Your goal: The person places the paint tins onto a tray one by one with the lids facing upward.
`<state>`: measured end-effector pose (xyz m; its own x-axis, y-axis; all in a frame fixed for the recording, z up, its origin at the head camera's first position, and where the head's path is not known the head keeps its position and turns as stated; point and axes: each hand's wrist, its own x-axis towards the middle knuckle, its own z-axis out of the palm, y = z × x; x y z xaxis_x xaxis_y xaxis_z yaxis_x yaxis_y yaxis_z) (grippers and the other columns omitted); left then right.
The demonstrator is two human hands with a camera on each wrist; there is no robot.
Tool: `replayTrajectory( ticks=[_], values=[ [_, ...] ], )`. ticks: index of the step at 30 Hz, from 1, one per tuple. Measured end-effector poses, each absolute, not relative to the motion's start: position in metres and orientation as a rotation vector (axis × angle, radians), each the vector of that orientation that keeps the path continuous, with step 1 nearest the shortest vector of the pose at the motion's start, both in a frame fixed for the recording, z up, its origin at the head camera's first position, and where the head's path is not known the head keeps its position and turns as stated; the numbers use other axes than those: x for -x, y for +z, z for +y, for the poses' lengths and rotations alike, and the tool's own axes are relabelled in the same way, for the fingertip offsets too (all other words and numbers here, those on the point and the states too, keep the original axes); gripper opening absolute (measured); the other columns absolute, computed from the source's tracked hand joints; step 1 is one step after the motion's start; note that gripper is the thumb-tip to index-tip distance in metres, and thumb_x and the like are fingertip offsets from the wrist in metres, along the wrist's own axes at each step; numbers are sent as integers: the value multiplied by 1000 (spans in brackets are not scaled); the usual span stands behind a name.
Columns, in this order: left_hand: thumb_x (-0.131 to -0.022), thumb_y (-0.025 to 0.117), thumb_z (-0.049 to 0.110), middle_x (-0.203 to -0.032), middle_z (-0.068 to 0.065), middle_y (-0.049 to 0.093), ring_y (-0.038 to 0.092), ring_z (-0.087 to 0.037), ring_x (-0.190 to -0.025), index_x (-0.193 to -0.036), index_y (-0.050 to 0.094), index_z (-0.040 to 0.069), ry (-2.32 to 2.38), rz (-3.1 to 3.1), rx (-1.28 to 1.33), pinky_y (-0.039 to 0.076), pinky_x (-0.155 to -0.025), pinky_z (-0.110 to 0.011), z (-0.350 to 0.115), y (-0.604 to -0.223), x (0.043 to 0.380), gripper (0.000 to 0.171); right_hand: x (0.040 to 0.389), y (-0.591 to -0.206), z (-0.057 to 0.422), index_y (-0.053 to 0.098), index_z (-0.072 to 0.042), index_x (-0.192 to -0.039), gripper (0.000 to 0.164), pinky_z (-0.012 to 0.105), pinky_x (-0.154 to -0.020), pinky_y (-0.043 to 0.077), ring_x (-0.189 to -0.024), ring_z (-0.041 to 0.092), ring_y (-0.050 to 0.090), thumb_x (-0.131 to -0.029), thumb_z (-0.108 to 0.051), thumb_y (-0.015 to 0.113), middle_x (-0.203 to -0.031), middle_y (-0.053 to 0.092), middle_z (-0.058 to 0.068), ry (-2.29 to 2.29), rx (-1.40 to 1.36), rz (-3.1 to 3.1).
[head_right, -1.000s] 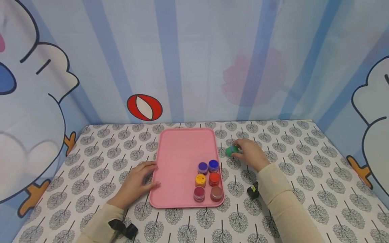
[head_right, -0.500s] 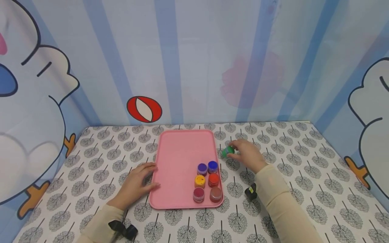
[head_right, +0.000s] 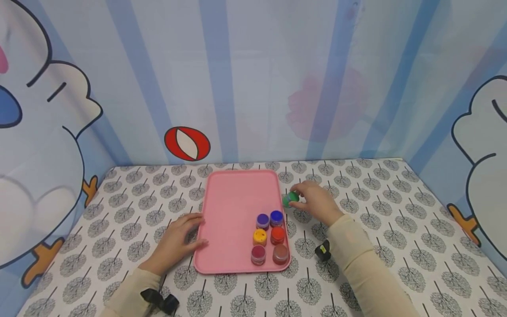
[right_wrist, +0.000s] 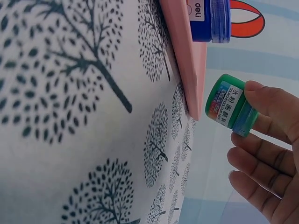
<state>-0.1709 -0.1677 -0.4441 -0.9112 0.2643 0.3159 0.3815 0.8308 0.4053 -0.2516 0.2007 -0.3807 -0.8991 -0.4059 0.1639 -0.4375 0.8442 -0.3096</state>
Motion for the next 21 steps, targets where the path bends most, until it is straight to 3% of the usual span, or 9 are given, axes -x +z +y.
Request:
replayTrajectory(
  ticks=[21],
  values=[
    [-71,69,46,-131,0,50,47,-22,-120,-120,56,14,-666,-2749,496,38,-101,-46,-168,-446,172,60,245,-374,182,60,-12,-111,44,40,-78,52,-90,20,59,-76,-37,68,-97,63,3,445,-738,-2883]
  ],
)
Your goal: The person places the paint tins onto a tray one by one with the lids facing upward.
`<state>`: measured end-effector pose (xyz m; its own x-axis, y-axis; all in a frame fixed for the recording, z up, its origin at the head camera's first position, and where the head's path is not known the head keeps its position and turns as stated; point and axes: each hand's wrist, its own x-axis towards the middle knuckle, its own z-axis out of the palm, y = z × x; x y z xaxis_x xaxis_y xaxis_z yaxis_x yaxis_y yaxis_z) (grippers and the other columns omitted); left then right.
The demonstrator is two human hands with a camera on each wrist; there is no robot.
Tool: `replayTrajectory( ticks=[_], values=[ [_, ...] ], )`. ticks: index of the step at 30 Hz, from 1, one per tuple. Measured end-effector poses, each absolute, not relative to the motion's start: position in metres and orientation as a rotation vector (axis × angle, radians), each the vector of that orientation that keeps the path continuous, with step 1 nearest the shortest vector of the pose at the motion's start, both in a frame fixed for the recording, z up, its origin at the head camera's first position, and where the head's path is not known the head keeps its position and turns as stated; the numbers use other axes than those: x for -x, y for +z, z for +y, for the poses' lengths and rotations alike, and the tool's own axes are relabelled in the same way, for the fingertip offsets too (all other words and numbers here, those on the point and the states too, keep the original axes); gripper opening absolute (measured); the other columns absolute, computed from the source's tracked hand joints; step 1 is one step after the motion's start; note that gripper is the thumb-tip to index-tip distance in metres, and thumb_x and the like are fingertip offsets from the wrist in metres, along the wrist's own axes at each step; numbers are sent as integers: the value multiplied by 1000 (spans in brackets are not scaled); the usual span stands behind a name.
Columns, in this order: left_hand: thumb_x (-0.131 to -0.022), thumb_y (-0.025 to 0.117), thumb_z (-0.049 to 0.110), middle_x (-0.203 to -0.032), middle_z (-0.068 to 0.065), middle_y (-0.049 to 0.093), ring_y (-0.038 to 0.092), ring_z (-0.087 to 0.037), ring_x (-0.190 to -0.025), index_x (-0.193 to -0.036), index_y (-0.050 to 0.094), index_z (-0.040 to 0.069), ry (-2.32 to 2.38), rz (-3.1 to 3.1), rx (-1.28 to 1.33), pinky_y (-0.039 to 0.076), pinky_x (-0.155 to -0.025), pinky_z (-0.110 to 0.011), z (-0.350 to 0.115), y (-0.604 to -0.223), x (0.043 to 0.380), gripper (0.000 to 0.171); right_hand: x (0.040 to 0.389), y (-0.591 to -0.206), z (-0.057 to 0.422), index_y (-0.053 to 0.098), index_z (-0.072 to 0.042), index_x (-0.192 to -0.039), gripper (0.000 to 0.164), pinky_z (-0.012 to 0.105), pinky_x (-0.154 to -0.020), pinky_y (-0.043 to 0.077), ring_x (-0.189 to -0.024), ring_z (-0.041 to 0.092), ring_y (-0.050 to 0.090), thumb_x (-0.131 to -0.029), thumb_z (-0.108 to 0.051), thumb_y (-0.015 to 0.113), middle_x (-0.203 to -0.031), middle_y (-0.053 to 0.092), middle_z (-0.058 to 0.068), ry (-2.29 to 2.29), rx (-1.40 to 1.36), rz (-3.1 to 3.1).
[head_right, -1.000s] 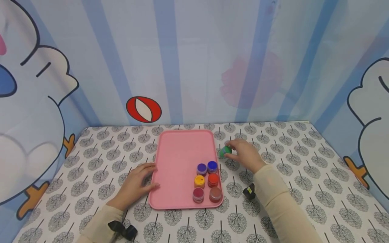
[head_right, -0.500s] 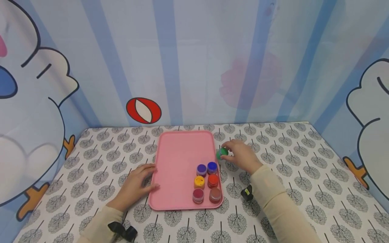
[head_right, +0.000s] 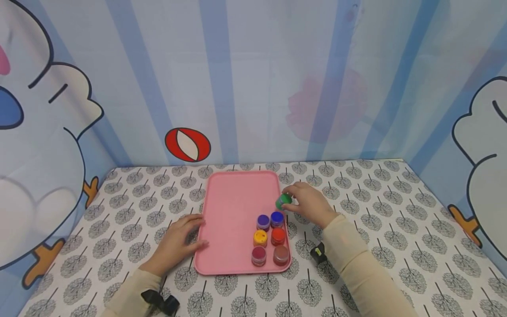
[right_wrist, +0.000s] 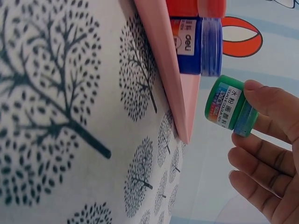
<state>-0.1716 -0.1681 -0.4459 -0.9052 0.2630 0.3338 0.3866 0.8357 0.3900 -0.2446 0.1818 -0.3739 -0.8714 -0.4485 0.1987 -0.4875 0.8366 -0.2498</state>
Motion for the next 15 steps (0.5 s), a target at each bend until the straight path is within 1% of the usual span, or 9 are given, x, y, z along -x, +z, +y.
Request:
replayTrajectory(
  ticks=[3,10,15],
  values=[
    [-71,70,46,-131,0,50,48,-22,-120,-120,56,14,-666,-2744,496,38,-101,-46,-168,-446,171,60,244,-374,178,61,-12,-110,43,39,-77,52,-89,20,59,-76,-36,69,-97,63,3,454,-769,-2872],
    [-71,70,45,-131,-1,50,47,-22,-121,-119,56,14,-678,-2748,503,37,-102,-46,-168,-444,170,60,245,-376,171,60,-11,-110,43,37,-82,51,-90,17,59,-76,-36,69,-98,62,3,431,-816,-2885],
    [-71,70,45,-131,-1,50,47,-23,-121,-119,56,13,-687,-2748,504,37,-103,-46,-168,-443,170,59,246,-378,167,61,-11,-110,42,38,-83,51,-93,19,58,-75,-33,69,-102,63,4,400,-844,-2894]
  ],
)
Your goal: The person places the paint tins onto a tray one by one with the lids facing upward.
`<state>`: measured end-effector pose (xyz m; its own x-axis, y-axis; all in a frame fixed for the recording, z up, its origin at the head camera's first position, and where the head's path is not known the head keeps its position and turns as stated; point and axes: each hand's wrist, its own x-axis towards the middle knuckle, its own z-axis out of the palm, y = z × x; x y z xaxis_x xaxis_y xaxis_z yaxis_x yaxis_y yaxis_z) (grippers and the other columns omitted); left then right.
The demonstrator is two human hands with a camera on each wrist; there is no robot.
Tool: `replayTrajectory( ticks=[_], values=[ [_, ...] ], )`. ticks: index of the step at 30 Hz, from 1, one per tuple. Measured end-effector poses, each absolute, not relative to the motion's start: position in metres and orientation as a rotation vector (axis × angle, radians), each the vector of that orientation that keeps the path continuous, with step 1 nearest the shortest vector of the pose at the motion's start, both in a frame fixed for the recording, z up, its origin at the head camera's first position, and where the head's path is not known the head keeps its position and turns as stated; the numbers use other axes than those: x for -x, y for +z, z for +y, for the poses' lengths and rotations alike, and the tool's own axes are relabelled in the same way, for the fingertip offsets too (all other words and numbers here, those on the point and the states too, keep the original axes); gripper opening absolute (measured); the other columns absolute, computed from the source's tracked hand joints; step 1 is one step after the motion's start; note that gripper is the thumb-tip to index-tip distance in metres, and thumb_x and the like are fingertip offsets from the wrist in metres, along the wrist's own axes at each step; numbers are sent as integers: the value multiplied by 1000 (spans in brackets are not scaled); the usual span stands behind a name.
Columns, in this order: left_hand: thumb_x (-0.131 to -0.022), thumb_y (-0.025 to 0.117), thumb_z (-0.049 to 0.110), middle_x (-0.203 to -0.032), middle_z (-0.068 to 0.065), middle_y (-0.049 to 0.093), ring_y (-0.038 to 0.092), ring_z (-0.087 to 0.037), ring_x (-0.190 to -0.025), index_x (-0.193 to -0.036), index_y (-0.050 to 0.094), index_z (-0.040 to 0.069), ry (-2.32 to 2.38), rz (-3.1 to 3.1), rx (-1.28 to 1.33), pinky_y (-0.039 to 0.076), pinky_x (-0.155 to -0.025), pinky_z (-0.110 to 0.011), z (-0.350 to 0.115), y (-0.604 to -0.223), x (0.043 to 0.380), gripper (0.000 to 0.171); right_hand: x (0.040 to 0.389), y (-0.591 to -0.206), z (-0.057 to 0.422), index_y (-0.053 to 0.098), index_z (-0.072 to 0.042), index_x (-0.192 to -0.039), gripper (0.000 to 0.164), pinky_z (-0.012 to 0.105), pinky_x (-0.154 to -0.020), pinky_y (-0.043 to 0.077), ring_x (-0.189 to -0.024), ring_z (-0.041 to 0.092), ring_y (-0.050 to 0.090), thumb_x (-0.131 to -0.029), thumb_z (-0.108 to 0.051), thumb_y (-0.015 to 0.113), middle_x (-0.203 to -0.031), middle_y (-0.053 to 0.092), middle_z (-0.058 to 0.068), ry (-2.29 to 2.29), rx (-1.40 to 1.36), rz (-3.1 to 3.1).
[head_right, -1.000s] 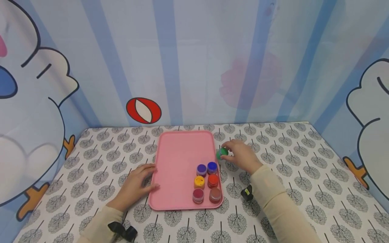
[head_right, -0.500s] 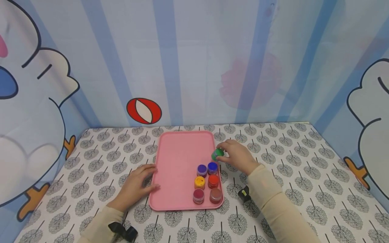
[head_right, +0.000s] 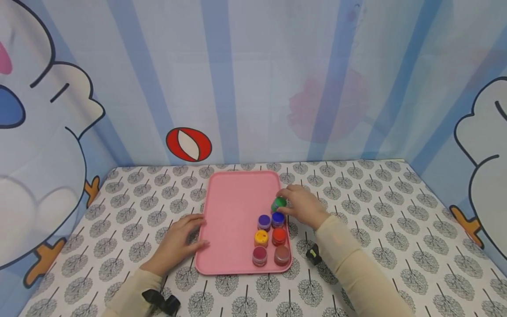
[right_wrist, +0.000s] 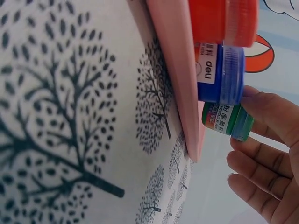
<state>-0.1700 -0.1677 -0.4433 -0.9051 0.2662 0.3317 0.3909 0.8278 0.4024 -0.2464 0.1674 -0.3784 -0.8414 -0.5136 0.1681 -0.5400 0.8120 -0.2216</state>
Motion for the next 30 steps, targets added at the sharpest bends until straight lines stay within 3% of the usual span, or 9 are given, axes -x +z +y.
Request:
replayTrajectory(
  ticks=[30],
  values=[
    [-71,70,46,-132,0,49,46,-23,-121,-120,55,14,-697,-2768,486,36,-103,-46,-167,-443,170,60,260,-381,155,62,-15,-109,41,33,-78,50,-83,12,56,-76,-38,68,-93,60,-2,249,-821,-3030]
  ],
)
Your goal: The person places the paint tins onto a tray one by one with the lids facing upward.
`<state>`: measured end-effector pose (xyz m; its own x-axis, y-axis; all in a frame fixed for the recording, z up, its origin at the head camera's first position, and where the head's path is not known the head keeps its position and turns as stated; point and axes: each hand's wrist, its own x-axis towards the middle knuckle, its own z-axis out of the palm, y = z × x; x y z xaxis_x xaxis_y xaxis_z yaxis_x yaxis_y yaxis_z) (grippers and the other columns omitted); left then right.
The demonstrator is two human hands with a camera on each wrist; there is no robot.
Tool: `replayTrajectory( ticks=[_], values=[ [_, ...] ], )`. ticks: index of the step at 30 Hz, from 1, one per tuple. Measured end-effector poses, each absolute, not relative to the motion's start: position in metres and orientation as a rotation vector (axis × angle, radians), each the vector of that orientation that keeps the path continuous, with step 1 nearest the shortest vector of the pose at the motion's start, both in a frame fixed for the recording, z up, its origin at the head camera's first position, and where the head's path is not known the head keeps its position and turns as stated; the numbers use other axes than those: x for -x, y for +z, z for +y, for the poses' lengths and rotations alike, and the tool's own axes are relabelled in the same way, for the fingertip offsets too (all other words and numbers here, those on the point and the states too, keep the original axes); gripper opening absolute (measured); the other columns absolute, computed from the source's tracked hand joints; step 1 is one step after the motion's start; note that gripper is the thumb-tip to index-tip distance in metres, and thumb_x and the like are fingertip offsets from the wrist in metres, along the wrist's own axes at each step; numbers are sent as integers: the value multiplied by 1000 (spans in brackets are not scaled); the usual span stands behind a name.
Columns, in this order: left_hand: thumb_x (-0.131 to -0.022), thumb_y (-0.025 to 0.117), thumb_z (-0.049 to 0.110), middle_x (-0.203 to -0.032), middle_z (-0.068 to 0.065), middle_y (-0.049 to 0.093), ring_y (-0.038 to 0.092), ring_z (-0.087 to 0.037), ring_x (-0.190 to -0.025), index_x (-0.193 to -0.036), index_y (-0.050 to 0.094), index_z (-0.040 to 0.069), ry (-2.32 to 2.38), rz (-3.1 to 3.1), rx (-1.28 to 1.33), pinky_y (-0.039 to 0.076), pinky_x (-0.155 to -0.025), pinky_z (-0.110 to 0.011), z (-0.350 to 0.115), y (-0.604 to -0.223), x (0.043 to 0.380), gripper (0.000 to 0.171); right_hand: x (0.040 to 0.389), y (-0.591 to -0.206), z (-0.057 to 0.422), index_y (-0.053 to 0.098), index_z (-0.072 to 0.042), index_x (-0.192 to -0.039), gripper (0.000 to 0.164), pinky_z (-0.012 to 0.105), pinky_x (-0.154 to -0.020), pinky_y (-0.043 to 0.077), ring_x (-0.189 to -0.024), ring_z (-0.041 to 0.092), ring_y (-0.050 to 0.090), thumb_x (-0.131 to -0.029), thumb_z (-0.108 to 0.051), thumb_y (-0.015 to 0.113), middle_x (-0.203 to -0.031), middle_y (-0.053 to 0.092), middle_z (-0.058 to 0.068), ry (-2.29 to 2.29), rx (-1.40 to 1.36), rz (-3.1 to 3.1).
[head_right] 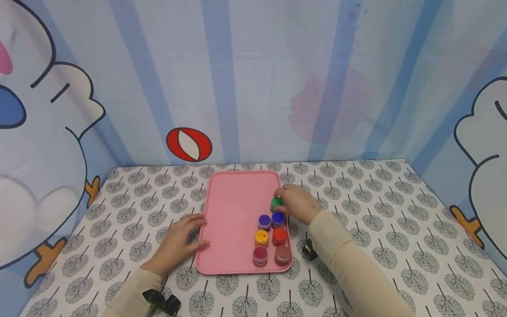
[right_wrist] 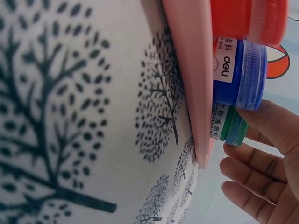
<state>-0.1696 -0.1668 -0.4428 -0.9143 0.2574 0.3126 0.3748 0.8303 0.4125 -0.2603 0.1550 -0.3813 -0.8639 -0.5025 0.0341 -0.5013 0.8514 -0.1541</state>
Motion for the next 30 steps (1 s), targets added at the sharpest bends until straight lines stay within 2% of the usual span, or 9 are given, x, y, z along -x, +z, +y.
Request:
replayTrajectory(
  ticks=[8,20,30],
  values=[
    [-72,69,46,-131,0,50,47,-23,-121,-119,56,14,-682,-2760,492,37,-102,-46,-167,-444,171,59,263,-381,152,62,-16,-107,42,30,-73,50,-78,10,55,-75,-42,68,-89,59,-4,-215,812,3008],
    [-73,69,46,-131,-1,50,47,-24,-120,-120,56,13,-690,-2766,499,37,-102,-46,-165,-442,170,59,262,-379,154,62,-16,-108,43,36,-82,51,-89,15,58,-75,-43,67,-99,62,0,-256,759,2987],
    [-73,69,46,-131,-1,50,46,-23,-121,-120,56,13,-686,-2766,517,36,-103,-46,-164,-445,173,58,258,-376,160,62,-15,-107,41,35,-78,51,-85,14,57,-76,-42,67,-96,61,0,-295,758,2987]
  ],
)
